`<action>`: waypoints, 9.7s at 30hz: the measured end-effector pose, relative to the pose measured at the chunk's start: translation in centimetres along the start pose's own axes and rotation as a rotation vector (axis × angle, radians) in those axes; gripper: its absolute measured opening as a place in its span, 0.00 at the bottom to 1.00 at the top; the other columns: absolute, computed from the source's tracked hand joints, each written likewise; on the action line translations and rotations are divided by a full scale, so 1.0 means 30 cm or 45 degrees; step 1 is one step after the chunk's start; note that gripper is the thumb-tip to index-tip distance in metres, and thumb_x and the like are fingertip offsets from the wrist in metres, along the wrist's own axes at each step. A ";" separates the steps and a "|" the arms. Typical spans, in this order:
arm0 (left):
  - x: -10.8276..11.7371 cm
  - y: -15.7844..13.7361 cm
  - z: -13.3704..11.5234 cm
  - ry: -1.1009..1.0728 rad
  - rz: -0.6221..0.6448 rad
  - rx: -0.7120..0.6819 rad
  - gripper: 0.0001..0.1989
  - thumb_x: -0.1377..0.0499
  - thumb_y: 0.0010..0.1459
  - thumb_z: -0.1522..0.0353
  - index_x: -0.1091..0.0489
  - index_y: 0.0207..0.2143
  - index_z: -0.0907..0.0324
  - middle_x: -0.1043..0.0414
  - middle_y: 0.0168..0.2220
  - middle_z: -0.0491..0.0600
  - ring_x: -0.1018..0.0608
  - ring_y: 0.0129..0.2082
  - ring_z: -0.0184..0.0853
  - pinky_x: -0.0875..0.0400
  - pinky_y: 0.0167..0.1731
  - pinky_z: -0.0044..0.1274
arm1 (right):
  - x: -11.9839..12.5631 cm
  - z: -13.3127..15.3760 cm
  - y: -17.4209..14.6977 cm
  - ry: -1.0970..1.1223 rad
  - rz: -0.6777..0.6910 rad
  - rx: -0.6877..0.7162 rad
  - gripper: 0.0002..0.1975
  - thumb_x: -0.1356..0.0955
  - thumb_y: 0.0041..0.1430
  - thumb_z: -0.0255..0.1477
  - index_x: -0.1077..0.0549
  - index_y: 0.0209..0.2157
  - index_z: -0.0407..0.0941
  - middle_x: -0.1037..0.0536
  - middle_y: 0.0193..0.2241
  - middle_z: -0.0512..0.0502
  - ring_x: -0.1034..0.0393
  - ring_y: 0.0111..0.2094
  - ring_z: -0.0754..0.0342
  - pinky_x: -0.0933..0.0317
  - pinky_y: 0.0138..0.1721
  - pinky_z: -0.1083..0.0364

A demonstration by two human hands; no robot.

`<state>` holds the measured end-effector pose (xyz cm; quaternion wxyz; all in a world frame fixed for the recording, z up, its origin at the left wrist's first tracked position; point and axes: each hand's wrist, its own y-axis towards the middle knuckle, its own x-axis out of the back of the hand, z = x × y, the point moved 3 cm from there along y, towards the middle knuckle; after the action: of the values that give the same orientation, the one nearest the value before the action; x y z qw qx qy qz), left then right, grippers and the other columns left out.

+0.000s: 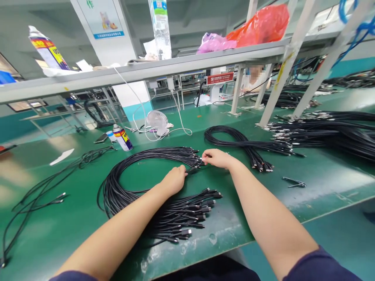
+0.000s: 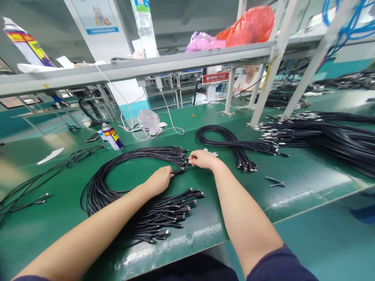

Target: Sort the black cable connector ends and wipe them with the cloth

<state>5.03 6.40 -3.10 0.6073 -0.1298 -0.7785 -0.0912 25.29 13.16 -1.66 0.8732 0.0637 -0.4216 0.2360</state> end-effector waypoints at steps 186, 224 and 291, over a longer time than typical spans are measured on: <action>0.082 -0.084 -0.045 -2.455 0.489 0.109 0.15 0.34 0.55 0.63 0.26 0.39 0.66 0.21 0.31 0.53 0.19 0.29 0.35 0.23 0.31 0.25 | -0.105 0.348 -0.146 0.832 -0.377 0.192 0.12 0.31 0.61 0.38 0.29 0.28 0.46 0.32 0.23 0.52 0.34 0.21 0.60 0.37 0.20 0.59; 0.118 -0.088 -0.008 -2.184 0.403 0.113 0.10 0.31 0.50 0.70 0.30 0.24 0.63 0.26 0.19 0.44 0.22 0.20 0.28 0.29 0.22 0.17 | -0.098 0.393 -0.217 -0.419 -0.714 0.625 0.10 0.34 0.58 0.18 0.27 0.39 0.46 0.20 0.36 0.45 0.25 0.36 0.52 0.33 0.36 0.54; 0.072 -0.088 -0.004 -2.481 0.529 0.188 0.09 0.35 0.57 0.65 0.23 0.31 0.63 0.27 0.27 0.46 0.24 0.25 0.26 0.33 0.27 0.18 | -0.092 0.417 -0.235 -0.725 -0.741 0.539 0.08 0.36 0.60 0.19 0.25 0.38 0.39 0.20 0.30 0.45 0.25 0.29 0.53 0.39 0.26 0.55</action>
<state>3.81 4.04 -0.93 -0.2858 -0.2435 -0.9024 0.2116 18.27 2.09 4.82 0.7204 0.4187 -0.5518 0.0351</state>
